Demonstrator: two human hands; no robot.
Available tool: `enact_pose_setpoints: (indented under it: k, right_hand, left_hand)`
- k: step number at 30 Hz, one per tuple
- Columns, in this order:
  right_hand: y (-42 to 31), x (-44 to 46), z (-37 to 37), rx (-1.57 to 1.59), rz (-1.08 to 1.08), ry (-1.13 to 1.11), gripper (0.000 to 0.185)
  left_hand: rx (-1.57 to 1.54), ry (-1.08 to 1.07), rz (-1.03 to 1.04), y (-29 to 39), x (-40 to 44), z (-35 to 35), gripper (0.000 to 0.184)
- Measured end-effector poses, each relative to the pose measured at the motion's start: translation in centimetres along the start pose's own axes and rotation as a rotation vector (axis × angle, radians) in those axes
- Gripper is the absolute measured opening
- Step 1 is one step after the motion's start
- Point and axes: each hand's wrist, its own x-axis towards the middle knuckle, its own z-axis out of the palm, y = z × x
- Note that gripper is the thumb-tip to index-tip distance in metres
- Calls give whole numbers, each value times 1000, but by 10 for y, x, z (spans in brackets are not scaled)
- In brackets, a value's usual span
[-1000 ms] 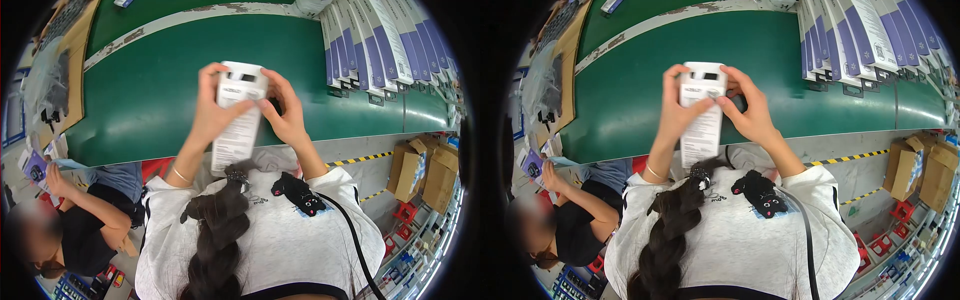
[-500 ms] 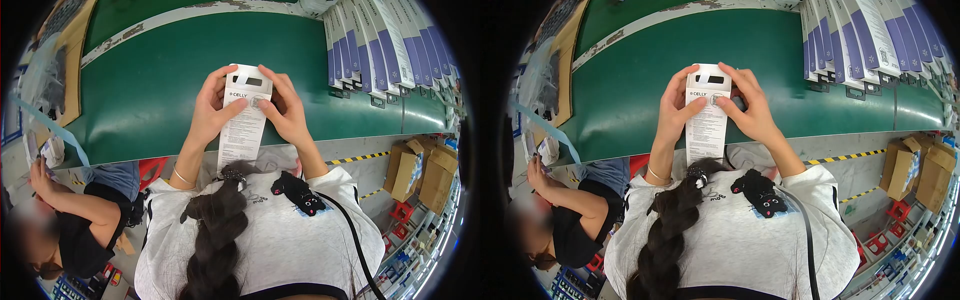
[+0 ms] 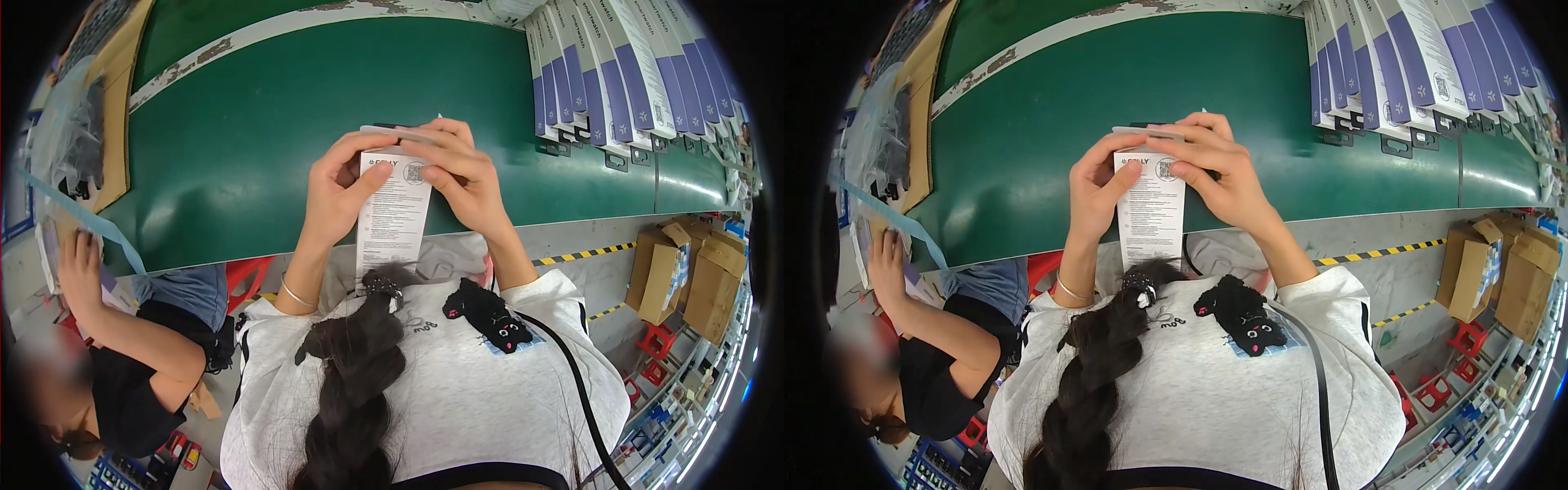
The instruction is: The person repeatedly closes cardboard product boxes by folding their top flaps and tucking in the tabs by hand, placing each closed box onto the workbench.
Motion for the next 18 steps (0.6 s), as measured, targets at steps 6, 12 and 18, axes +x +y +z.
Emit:
enact_pose_setpoints:
  k: [6,12,18]
  right_hand:
    - [-8,5,7,158,40,194,47]
    - [-14,24,-5,246,84,204,38]
    - [1,10,-9,388,240,79,31]
  left_hand:
    - [-74,169,127,7,0,18,19]
    - [72,295,311,-5,6,28,15]
    - [143,234,48,4,5,12,10]
